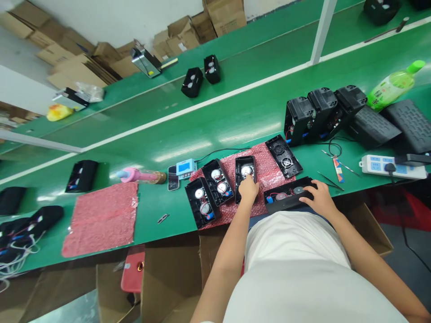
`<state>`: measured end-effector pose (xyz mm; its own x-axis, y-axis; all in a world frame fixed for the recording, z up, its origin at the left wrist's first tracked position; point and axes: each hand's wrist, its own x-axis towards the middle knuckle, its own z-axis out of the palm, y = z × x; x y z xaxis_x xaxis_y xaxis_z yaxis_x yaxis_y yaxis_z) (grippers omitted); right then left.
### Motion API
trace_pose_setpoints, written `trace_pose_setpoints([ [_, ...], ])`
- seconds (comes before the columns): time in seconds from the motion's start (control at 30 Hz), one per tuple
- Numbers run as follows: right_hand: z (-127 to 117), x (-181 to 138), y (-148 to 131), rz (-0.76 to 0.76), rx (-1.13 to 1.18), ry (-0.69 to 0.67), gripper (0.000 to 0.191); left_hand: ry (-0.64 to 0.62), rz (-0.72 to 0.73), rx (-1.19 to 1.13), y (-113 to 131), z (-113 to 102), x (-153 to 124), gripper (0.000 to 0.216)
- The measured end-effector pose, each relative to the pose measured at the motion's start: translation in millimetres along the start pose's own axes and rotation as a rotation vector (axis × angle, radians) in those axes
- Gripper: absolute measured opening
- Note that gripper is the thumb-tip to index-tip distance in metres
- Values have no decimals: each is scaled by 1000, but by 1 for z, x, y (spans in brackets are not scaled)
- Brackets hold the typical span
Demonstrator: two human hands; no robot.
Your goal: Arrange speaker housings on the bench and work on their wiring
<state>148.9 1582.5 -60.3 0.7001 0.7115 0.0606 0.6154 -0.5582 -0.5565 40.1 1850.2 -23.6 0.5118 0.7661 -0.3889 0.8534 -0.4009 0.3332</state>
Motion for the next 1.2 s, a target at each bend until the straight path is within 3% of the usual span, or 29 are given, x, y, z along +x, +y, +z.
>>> trace_pose_setpoints([
  [0.17, 0, 12, 1, -5, -24, -23, 34, -67, -44, -214, -10, -4, 11, 26],
  [0.37, 2, 20, 3, 11, -24, -36, 34, -214, -37, -675, -42, -20, 12, 20],
  [0.57, 2, 24, 5, 2, -35, -56, 35, -232, -82, -991, -48, -9, 4, 18],
  [1.2, 0, 16, 6, -15, -64, -48, 34, -61, -108, -1190, -37, 11, -7, 15],
])
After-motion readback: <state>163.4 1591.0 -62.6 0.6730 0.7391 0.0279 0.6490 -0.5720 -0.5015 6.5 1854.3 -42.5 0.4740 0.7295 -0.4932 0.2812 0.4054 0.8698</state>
